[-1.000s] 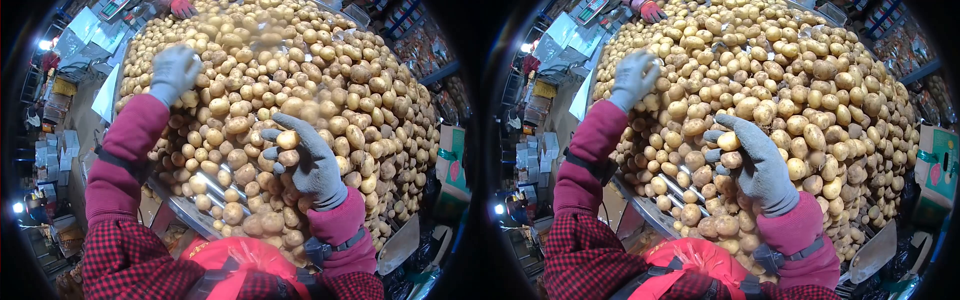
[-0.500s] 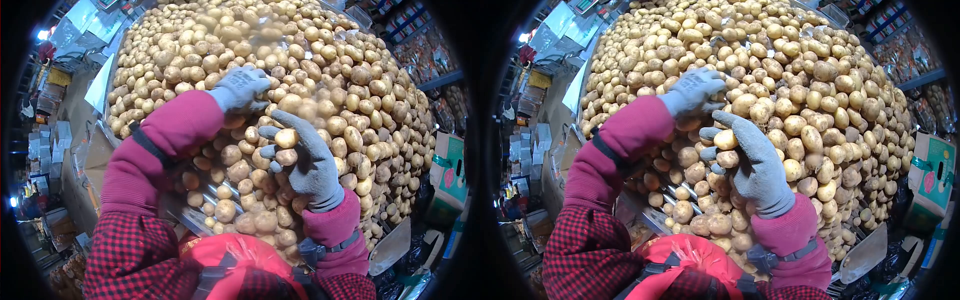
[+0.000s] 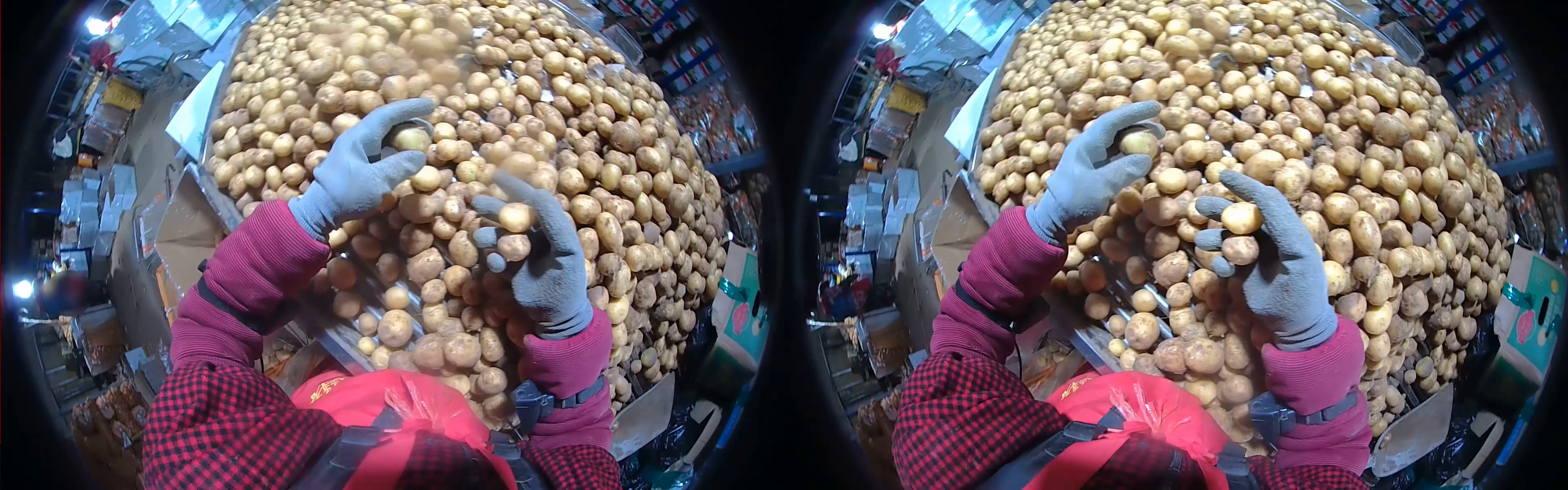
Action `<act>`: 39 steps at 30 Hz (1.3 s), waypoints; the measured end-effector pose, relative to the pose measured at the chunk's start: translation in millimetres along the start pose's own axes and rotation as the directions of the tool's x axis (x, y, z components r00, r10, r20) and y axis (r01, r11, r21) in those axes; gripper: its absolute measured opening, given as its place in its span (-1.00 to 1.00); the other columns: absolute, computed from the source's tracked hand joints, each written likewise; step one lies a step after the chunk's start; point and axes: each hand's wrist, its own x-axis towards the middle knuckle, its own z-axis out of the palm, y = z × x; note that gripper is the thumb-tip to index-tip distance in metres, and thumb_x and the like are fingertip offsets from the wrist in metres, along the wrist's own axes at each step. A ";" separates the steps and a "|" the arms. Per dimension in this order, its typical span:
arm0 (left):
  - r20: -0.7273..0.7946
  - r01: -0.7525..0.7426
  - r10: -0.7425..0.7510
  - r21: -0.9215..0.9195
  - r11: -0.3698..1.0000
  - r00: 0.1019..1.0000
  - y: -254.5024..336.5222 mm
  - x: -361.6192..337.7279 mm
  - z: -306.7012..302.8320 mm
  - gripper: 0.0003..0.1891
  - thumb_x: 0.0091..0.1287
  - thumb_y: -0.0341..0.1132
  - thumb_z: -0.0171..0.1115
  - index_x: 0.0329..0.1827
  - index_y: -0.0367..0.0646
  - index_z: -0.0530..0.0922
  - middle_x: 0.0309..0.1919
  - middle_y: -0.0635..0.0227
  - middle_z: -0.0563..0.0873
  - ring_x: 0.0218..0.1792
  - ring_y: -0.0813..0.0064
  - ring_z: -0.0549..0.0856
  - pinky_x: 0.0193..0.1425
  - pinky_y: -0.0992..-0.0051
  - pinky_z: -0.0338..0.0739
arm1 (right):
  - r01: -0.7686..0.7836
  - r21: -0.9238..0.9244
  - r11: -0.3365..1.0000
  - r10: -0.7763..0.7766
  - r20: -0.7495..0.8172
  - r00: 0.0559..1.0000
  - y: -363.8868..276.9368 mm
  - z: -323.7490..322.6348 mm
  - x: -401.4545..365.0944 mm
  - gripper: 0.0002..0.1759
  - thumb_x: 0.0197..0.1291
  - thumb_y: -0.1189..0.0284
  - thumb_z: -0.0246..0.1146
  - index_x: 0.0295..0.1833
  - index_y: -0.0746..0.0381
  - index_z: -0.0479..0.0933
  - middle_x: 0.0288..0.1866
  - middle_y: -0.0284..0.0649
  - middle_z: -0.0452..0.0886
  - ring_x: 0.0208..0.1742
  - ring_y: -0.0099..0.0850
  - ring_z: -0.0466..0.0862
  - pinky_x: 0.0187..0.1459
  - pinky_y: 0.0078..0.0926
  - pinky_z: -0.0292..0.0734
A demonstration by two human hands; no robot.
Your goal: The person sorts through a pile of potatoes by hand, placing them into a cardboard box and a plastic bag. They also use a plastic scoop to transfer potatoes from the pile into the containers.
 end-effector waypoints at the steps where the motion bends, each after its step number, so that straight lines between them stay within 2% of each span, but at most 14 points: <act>1: 0.006 -0.021 0.021 -0.013 1.000 1.000 4.2 -9.8 -1.3 -0.39 0.47 -0.53 0.29 0.59 -0.20 0.38 0.30 0.32 0.64 0.33 0.53 0.60 0.47 0.47 0.50 | -0.101 0.165 0.981 0.104 -0.009 0.995 -1.4 1.0 0.2 -0.44 0.66 0.23 0.05 0.60 0.29 0.32 0.31 0.05 0.67 -0.01 -0.40 0.76 -0.12 -0.60 0.63; 2: 0.006 -0.005 0.005 -0.001 1.000 1.000 10.5 -18.6 -2.2 -0.41 0.49 -0.46 0.32 0.57 -0.20 0.42 0.32 0.32 0.64 0.33 0.53 0.60 0.46 0.47 0.50 | -0.092 0.171 0.981 0.083 0.059 0.995 3.0 -3.8 1.0 -0.39 0.42 0.73 0.11 0.55 0.22 0.40 0.28 -0.07 0.68 0.05 -0.47 0.76 -0.04 -0.64 0.68; 4: 0.012 -0.003 0.004 -0.102 0.995 1.000 13.7 -36.0 -4.3 -0.48 0.53 -0.38 0.32 0.52 -0.20 0.48 0.34 0.32 0.63 0.33 0.53 0.60 0.45 0.47 0.50 | -0.123 0.095 0.988 0.123 0.004 0.992 -1.7 1.7 2.1 -0.33 0.65 0.01 -0.03 0.59 0.28 0.34 0.31 0.03 0.66 -0.08 -0.36 0.71 -0.20 -0.53 0.61; 9: -0.176 0.074 -0.089 -0.088 0.993 0.980 7.8 -111.6 -26.1 -0.64 0.64 -0.16 0.21 0.29 -0.23 0.65 -0.08 0.41 0.74 -0.10 0.64 0.70 0.04 0.53 0.62 | -0.169 0.316 0.933 0.169 0.030 0.985 0.4 -6.0 4.5 -0.50 0.68 0.25 0.00 0.56 0.21 0.39 0.36 -0.03 0.62 0.05 -0.40 0.71 -0.11 -0.56 0.64; 14: -0.572 0.164 -0.014 0.212 0.964 0.820 -21.8 -270.3 -78.6 -0.67 0.65 -0.22 0.21 0.32 -0.19 0.64 0.03 0.41 0.75 -0.03 0.61 0.68 0.10 0.57 0.59 | -0.119 0.268 0.956 0.108 0.057 0.993 10.4 -19.7 8.8 -0.39 0.71 0.13 -0.06 0.65 0.26 0.25 0.58 0.02 0.43 0.21 -0.30 0.67 -0.08 -0.48 0.69; 15: -0.672 0.213 0.123 0.395 0.894 0.730 -37.7 -315.5 -98.9 -0.68 0.64 -0.23 0.22 0.33 -0.18 0.63 -0.07 0.44 0.74 -0.13 0.63 0.67 -0.01 0.61 0.58 | -0.027 0.194 0.981 0.036 -0.047 0.998 8.4 -3.1 4.0 -0.39 0.71 0.14 -0.07 0.66 0.26 0.24 0.59 0.03 0.42 0.26 -0.32 0.64 -0.09 -0.53 0.69; 19: -0.980 0.503 -0.117 -0.019 0.864 0.164 -61.8 -520.1 -136.8 -0.76 0.56 -0.31 0.31 0.19 -0.16 0.70 -0.17 0.39 0.75 -0.10 0.63 0.70 -0.07 0.56 0.63 | -0.148 0.266 0.953 0.084 0.236 0.968 16.4 -46.7 17.9 -0.47 0.72 0.32 -0.09 0.66 0.26 0.21 0.68 0.03 0.30 0.34 -0.29 0.61 -0.06 -0.54 0.74; 25: -0.756 0.968 -0.650 -0.212 0.137 -0.074 -83.6 -686.6 -51.0 -0.59 0.51 -0.05 0.27 0.09 -0.27 0.72 -0.24 0.32 0.76 -0.21 0.56 0.67 -0.13 0.44 0.58 | -0.092 0.152 0.984 0.053 0.241 0.969 17.9 -58.9 19.8 -0.40 0.73 0.20 -0.11 0.70 0.25 0.17 0.69 -0.14 0.33 0.32 -0.33 0.61 0.10 -0.46 0.63; 27: -0.857 0.944 -0.504 -0.074 0.322 0.105 -129.3 -726.0 -17.2 -0.56 0.51 -0.08 0.27 0.20 -0.28 0.68 -0.14 0.18 0.80 -0.10 0.46 0.73 -0.01 0.37 0.64 | 0.074 -0.042 0.996 -0.069 0.111 0.991 21.7 -36.1 11.5 -0.42 0.74 0.25 -0.11 0.70 0.25 0.17 0.70 -0.15 0.31 0.31 -0.35 0.61 0.09 -0.50 0.65; 30: -0.829 0.949 -0.553 -0.110 0.296 0.076 -145.1 -698.5 -4.2 -0.53 0.48 -0.14 0.31 0.30 -0.30 0.62 -0.02 0.12 0.80 -0.02 0.34 0.76 0.11 0.34 0.65 | -0.131 0.205 0.970 0.062 0.312 0.948 19.0 -62.5 25.7 -0.43 0.74 0.27 -0.14 0.70 0.26 0.14 0.73 -0.15 0.26 0.33 -0.35 0.60 0.12 -0.48 0.67; 34: -0.965 0.948 -0.251 -0.003 0.318 0.081 -130.4 -634.5 -35.8 -0.51 0.42 -0.19 0.34 0.36 -0.21 0.61 0.15 0.05 0.76 0.23 0.13 0.72 0.34 0.19 0.56 | 0.120 0.044 0.992 -0.114 -0.117 0.987 22.1 -11.9 8.6 -0.41 0.70 0.25 -0.05 0.66 0.34 0.20 0.70 -0.02 0.27 0.57 -0.13 0.48 0.06 -0.55 0.72; 35: -0.981 0.888 -0.168 0.004 0.461 0.092 -144.2 -632.6 -50.7 -0.52 0.44 -0.22 0.33 0.37 -0.22 0.60 0.17 0.05 0.75 0.24 0.11 0.70 0.35 0.16 0.55 | -0.132 0.382 0.915 0.027 0.267 0.963 24.8 -58.6 24.0 -0.45 0.70 0.25 -0.02 0.61 0.32 0.30 0.65 0.00 0.35 0.51 -0.15 0.54 0.03 -0.56 0.71; 36: -0.977 0.867 -0.025 0.177 0.466 0.212 -142.5 -605.3 -59.1 -0.53 0.44 -0.26 0.33 0.37 -0.22 0.60 0.19 0.03 0.74 0.25 0.08 0.69 0.37 0.14 0.55 | -0.015 0.353 0.936 0.013 0.006 1.000 21.3 -34.6 14.1 -0.44 0.68 0.18 0.03 0.58 0.28 0.37 0.54 0.01 0.50 0.25 -0.28 0.69 -0.04 -0.60 0.69; 39: -0.823 0.733 0.153 0.559 0.387 0.547 -82.0 -475.2 -69.5 -0.53 0.43 -0.30 0.33 0.38 -0.21 0.60 0.21 0.01 0.72 0.26 0.02 0.68 0.40 0.14 0.52 | -0.113 0.478 0.871 0.063 0.121 0.991 10.6 -31.0 11.2 -0.34 0.66 0.05 0.03 0.61 0.28 0.32 0.42 0.01 0.61 0.12 -0.29 0.74 -0.11 -0.50 0.72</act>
